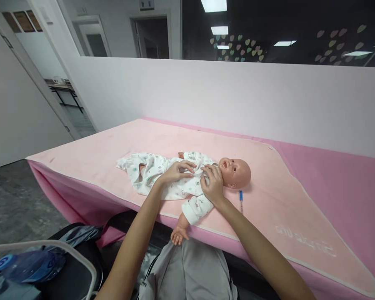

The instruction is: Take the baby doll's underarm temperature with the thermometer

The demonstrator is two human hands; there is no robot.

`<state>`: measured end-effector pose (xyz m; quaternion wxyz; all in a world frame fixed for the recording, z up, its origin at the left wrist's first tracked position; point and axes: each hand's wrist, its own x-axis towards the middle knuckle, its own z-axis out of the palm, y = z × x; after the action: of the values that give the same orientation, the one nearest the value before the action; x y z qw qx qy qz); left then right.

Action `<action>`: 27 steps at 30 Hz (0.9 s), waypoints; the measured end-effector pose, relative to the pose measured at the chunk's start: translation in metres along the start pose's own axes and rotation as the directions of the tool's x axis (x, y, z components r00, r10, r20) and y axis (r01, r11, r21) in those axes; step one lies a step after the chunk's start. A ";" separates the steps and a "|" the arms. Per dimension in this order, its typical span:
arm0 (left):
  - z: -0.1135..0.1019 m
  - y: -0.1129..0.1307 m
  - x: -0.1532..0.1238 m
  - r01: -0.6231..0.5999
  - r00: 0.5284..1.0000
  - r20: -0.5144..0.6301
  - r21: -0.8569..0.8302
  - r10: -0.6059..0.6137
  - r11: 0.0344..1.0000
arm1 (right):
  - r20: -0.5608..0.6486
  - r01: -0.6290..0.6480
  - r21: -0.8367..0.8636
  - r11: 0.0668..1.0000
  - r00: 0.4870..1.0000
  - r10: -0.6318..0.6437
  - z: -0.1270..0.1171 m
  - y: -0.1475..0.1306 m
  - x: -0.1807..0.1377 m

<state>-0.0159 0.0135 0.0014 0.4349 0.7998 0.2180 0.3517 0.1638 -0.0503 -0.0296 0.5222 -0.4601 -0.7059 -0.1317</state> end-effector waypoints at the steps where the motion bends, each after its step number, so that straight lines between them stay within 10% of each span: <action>1: 0.000 0.000 0.000 0.000 1.000 0.000 0.000 0.000 1.000 | 0.004 0.005 0.001 1.000 1.000 -0.005 -0.001 -0.001 0.000; 27: 0.003 0.013 -0.004 0.006 1.000 -0.028 -0.048 -0.008 0.999 | -0.018 0.101 -0.040 0.994 0.995 -0.102 -0.003 -0.004 -0.002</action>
<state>-0.0157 0.0024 0.0097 0.4522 0.7832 0.2185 0.3666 0.1620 -0.0556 -0.0291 0.5128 -0.4323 -0.7204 -0.1764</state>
